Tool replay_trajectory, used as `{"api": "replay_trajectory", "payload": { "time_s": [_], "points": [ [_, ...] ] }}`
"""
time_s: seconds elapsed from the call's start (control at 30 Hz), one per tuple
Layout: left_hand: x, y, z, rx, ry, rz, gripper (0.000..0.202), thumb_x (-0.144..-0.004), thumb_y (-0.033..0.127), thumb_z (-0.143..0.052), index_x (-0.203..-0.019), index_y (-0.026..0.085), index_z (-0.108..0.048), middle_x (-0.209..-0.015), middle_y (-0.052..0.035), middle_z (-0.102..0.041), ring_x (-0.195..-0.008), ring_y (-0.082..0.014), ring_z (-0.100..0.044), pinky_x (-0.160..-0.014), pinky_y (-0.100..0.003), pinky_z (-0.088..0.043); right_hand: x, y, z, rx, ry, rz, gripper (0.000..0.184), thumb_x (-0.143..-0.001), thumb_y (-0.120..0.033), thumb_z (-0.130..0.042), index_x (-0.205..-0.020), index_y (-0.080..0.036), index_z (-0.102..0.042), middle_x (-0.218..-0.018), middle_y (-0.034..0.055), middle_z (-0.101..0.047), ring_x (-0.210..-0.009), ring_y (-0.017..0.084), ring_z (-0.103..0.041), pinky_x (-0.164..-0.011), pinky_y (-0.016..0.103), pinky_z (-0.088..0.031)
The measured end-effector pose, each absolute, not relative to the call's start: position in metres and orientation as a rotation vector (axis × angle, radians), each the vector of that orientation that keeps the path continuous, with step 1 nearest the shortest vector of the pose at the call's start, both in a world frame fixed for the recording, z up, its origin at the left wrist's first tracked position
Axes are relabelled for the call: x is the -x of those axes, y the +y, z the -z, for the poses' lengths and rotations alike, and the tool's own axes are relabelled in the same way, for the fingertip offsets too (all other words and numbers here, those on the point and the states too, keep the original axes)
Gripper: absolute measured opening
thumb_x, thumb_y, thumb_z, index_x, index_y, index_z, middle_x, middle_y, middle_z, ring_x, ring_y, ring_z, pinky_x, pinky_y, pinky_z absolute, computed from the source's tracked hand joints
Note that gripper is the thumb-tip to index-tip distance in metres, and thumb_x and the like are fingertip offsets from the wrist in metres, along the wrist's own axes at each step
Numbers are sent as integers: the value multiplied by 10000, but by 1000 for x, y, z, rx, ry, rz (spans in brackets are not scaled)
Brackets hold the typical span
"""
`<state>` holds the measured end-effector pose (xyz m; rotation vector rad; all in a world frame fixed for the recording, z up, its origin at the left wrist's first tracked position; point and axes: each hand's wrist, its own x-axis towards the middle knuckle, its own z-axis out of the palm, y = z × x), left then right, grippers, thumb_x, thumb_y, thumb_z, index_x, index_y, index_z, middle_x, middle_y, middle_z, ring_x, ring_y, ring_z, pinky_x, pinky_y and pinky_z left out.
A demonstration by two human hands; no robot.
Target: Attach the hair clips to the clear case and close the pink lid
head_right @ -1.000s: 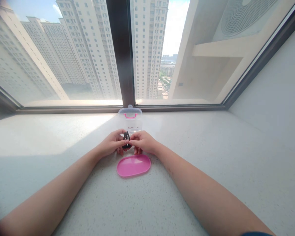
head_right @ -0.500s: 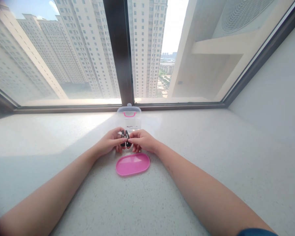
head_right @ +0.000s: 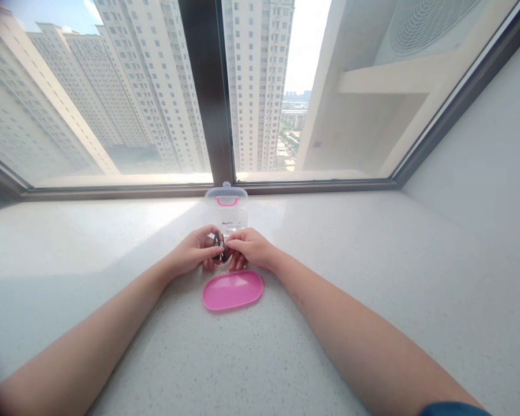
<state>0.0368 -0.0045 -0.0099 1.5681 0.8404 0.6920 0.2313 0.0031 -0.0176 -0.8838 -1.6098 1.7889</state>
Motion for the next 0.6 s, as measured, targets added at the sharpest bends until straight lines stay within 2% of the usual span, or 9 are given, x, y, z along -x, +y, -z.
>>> {"api": "replay_trajectory", "payload": {
  "time_s": [0.3,0.43,0.6],
  "points": [
    [-37,-5,11,-1565,835,-696,367,-773,418,-672,-925,188,-430,-639,-3,-645,-435,-121,-593,-378,-170,-407,-234,4,17,794,-1584,-1858,322,-801,-410,-565,-791,-94,-627,-714,94,-698,-524,162,-666,-405,203,-476],
    [-37,-5,10,-1552,839,-704,384,-761,426,-682,-923,186,-430,-645,-9,-650,-444,-126,-603,-379,-166,-409,-237,4,19,755,-1655,-1834,292,-674,-317,-746,-840,-113,-619,-713,58,-694,-557,151,-666,-458,207,-501],
    [-35,-6,7,-1532,820,-721,368,-756,369,-695,-934,184,-432,-672,-19,-655,-452,-125,-608,-376,-159,-405,-237,5,18,816,-1681,-1811,229,-704,-278,-731,-820,-127,-604,-721,49,-689,-537,128,-646,-445,201,-496]
  ]
}}
